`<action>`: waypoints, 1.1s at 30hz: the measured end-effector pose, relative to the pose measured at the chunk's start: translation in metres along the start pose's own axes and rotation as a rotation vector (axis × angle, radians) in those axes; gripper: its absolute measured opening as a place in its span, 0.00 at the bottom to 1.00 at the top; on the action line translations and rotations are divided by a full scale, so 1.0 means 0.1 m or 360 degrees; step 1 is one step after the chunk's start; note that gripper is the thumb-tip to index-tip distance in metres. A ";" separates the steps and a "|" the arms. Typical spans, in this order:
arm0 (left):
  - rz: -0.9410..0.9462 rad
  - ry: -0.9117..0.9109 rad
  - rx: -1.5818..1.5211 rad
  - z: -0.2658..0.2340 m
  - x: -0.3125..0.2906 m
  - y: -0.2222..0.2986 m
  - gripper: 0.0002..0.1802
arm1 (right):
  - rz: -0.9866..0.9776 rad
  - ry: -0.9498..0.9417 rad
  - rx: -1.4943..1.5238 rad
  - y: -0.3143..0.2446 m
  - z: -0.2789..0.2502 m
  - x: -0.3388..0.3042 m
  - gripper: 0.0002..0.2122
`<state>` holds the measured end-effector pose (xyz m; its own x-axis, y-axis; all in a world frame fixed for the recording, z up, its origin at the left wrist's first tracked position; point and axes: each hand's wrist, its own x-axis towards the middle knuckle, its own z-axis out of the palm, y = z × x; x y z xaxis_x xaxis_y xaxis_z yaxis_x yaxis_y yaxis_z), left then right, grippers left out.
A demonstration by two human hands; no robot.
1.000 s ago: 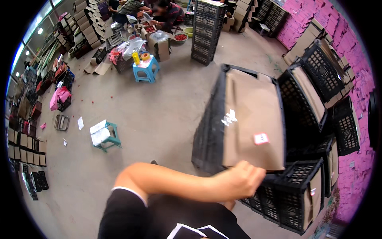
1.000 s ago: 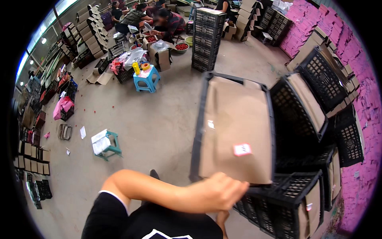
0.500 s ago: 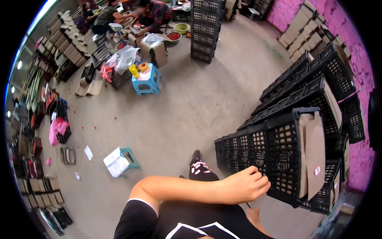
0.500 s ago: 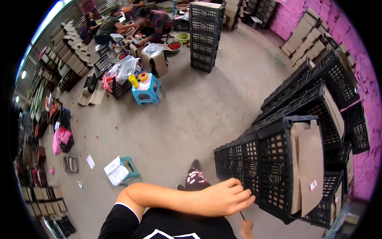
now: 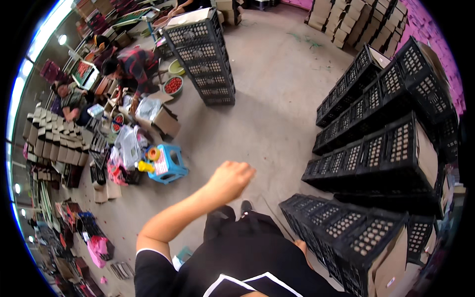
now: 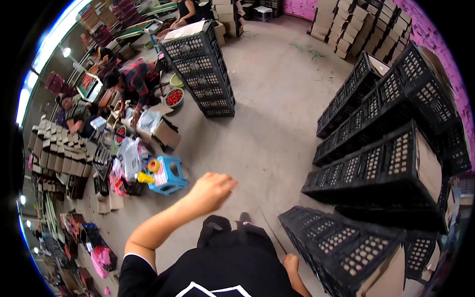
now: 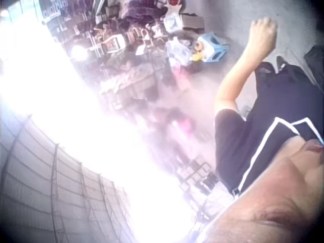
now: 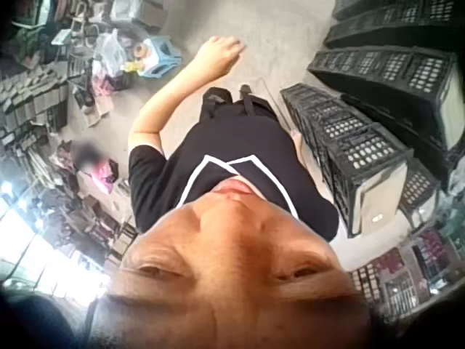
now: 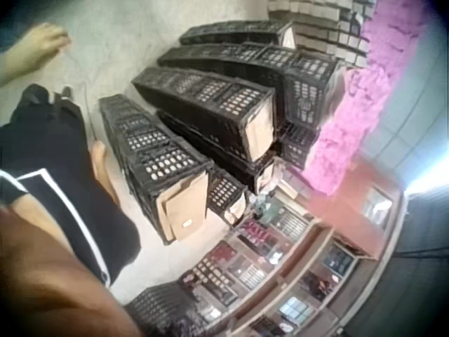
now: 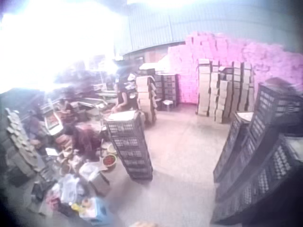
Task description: The person peels labels from a sheet and sticks them onto their pants, then places a liner into a plastic crate, puts a box of cherries inside, and seals the liner with a label before moving the crate.
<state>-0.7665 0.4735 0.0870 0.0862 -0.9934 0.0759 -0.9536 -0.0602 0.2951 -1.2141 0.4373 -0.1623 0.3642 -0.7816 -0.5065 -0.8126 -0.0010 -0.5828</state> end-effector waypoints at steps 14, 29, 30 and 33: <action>-0.0387 0.0910 0.0618 -1.45 3.41 -4.97 0.27 | 0.0782 -0.0109 0.1632 -3.92 1.99 4.36 0.09; -0.0724 0.0603 0.0470 -1.03 4.22 -6.11 0.17 | 0.0952 -0.0153 0.1676 -5.09 2.46 5.04 0.11; -0.0734 0.0573 0.0490 -1.01 4.25 -6.11 0.16 | 0.0972 -0.0165 0.1676 -5.11 2.43 5.04 0.11; -0.0761 0.0490 0.0620 -0.98 4.31 -6.08 0.16 | 0.0949 -0.0187 0.1654 -5.01 2.39 5.04 0.11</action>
<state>-0.1214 0.0913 0.0339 0.5463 -0.7794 0.3068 -0.8196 -0.5729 0.0042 -0.5144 0.1929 -0.2776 0.1390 -0.4263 -0.8938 -0.1321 0.8865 -0.4434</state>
